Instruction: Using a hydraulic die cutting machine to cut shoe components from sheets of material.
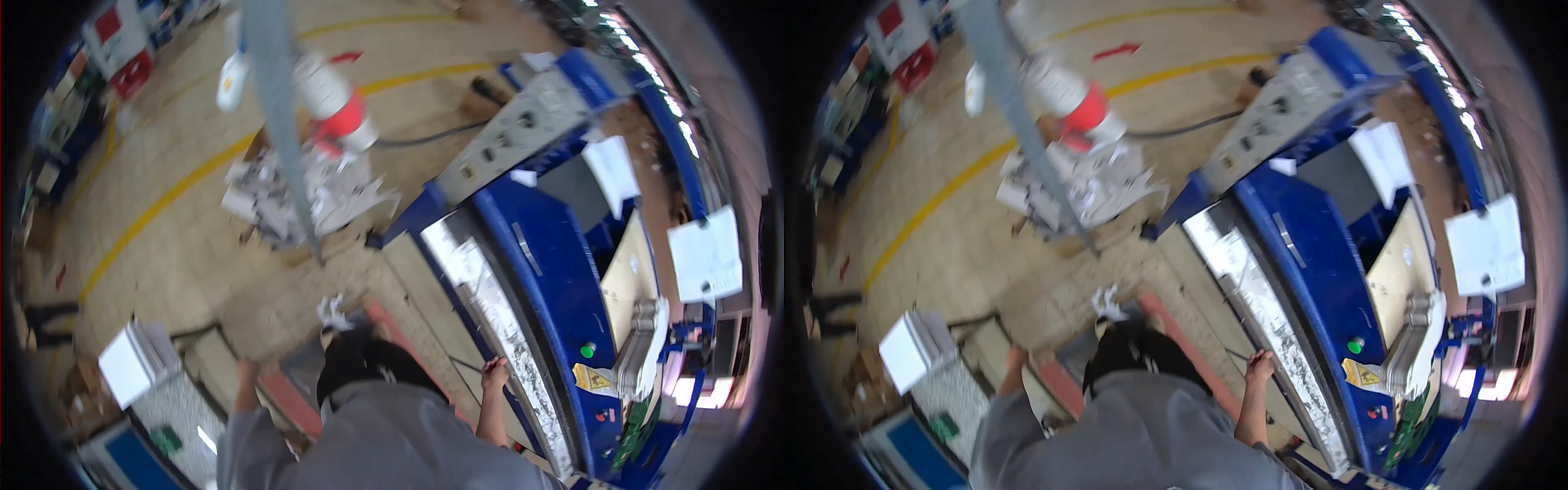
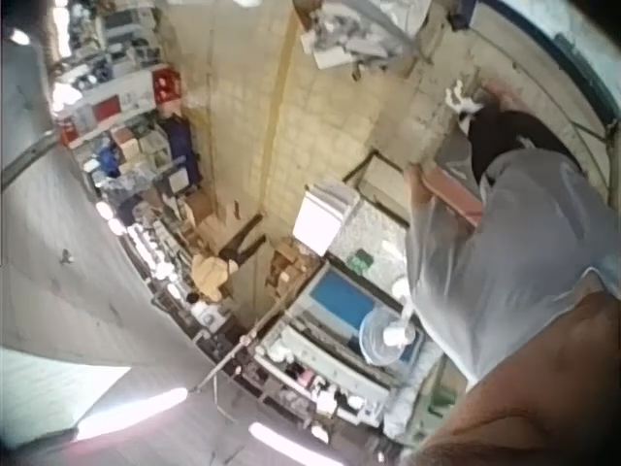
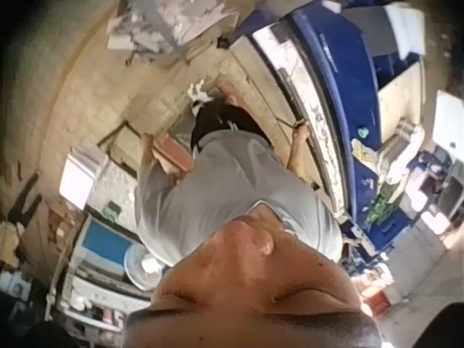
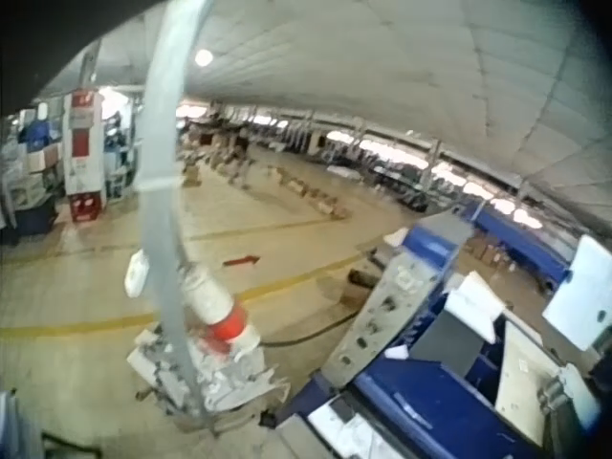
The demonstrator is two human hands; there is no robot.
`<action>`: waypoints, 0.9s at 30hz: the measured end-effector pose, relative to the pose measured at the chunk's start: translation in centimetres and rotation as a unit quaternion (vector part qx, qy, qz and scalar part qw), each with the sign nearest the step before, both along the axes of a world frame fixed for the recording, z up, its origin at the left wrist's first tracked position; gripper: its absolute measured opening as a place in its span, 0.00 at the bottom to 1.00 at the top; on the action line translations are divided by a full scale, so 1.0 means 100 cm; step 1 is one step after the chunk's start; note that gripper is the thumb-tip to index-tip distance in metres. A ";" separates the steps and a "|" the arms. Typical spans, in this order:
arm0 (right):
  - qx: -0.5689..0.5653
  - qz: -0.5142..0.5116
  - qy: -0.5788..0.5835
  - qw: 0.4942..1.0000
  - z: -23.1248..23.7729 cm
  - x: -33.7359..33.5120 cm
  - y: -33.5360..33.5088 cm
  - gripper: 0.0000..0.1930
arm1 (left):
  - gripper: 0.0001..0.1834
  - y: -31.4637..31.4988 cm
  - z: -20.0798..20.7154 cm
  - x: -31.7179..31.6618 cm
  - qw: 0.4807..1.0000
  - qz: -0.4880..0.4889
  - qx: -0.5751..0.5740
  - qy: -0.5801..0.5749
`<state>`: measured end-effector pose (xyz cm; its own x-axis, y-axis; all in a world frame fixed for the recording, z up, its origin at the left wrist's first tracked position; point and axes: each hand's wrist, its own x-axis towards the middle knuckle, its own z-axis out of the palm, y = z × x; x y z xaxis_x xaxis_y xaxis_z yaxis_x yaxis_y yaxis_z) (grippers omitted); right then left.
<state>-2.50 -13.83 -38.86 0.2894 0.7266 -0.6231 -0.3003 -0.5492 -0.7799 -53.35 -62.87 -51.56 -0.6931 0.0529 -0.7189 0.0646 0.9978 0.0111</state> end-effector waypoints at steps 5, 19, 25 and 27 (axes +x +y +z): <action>0.021 0.076 -0.228 0.970 0.008 -0.044 -0.013 0.33 | 0.19 -0.006 0.032 0.018 0.989 -0.008 0.134 0.054; -0.060 0.801 -0.114 0.584 -0.078 -0.330 0.031 0.33 | 0.21 0.071 0.033 0.241 0.860 0.441 0.253 -0.046; -0.058 0.839 -0.182 0.510 -0.076 -0.451 0.044 0.30 | 0.21 0.042 0.031 0.221 0.809 0.572 0.132 0.005; 0.026 0.796 -0.152 0.585 -0.055 -0.479 0.014 0.30 | 0.20 0.031 0.028 0.193 0.822 0.551 0.143 0.008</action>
<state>-50.35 -12.40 -44.34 -0.6882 0.2423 -0.6838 0.7169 0.0827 -0.6922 -34.09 -59.80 -48.78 -0.4424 -0.4488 -0.7765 -0.8745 0.4078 0.2626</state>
